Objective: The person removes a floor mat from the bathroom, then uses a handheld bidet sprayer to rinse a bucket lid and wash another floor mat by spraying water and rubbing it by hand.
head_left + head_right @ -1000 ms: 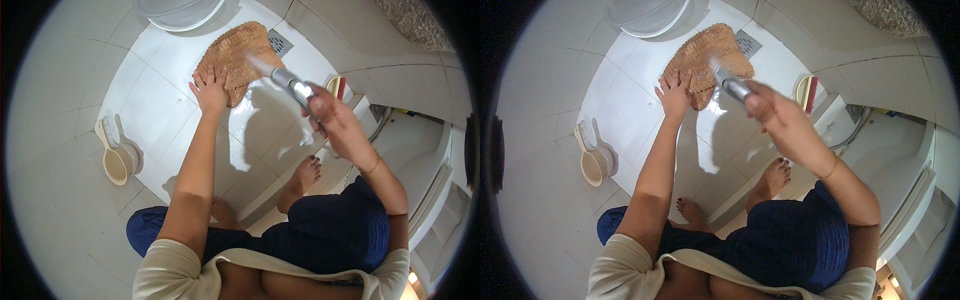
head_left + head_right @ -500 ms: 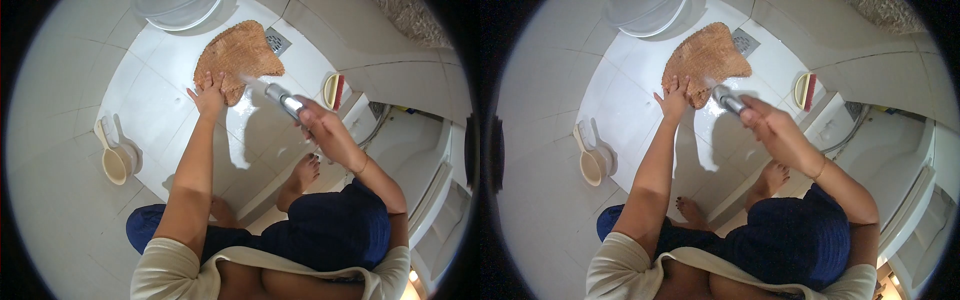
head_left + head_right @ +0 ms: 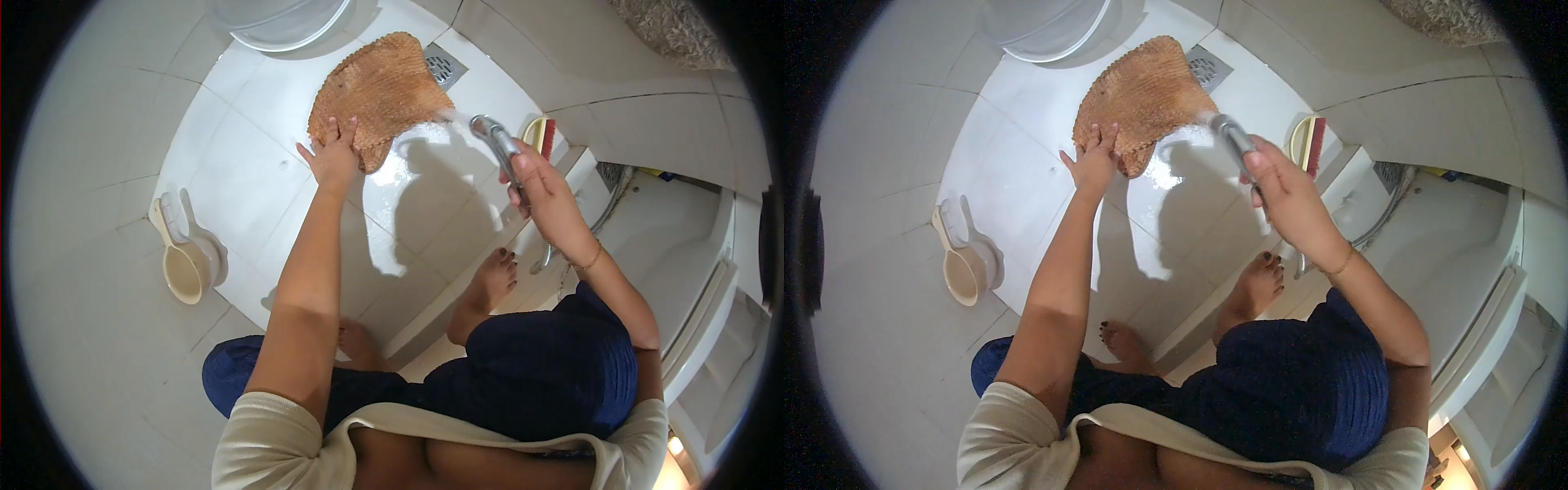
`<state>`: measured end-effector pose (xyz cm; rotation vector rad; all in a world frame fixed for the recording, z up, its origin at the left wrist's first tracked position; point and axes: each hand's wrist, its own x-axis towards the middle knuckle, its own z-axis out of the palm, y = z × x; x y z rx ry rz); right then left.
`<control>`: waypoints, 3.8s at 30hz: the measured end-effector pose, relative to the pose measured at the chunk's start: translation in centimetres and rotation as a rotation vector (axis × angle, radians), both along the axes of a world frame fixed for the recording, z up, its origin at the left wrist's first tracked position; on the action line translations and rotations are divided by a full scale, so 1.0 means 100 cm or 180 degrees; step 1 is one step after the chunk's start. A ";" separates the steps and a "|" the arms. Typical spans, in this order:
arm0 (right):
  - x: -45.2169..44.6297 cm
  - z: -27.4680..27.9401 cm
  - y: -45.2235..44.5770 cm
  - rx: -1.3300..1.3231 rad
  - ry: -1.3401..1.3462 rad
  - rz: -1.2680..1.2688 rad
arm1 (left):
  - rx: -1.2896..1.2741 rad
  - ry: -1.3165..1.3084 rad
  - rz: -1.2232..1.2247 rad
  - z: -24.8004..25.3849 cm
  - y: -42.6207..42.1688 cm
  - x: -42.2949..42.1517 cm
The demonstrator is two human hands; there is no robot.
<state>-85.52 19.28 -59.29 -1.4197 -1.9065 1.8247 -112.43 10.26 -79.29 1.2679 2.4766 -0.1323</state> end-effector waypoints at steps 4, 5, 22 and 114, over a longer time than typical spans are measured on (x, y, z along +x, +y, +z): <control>0.005 -0.003 -0.005 -0.0044 0.0230 -0.0098 | -0.0013 0.0176 -0.0042 -0.005 0.001 0.001; 0.005 -0.005 -0.007 -0.0018 0.0274 -0.0067 | -0.0028 0.0168 -0.0040 -0.003 0.001 0.001; 0.008 -0.004 -0.001 -0.0189 -0.0037 -0.0059 | 0.0065 0.0044 -0.0018 -0.003 -0.001 0.004; -0.003 0.036 0.001 0.0015 0.0538 0.0326 | 0.2651 -0.4772 0.2117 0.065 0.062 0.053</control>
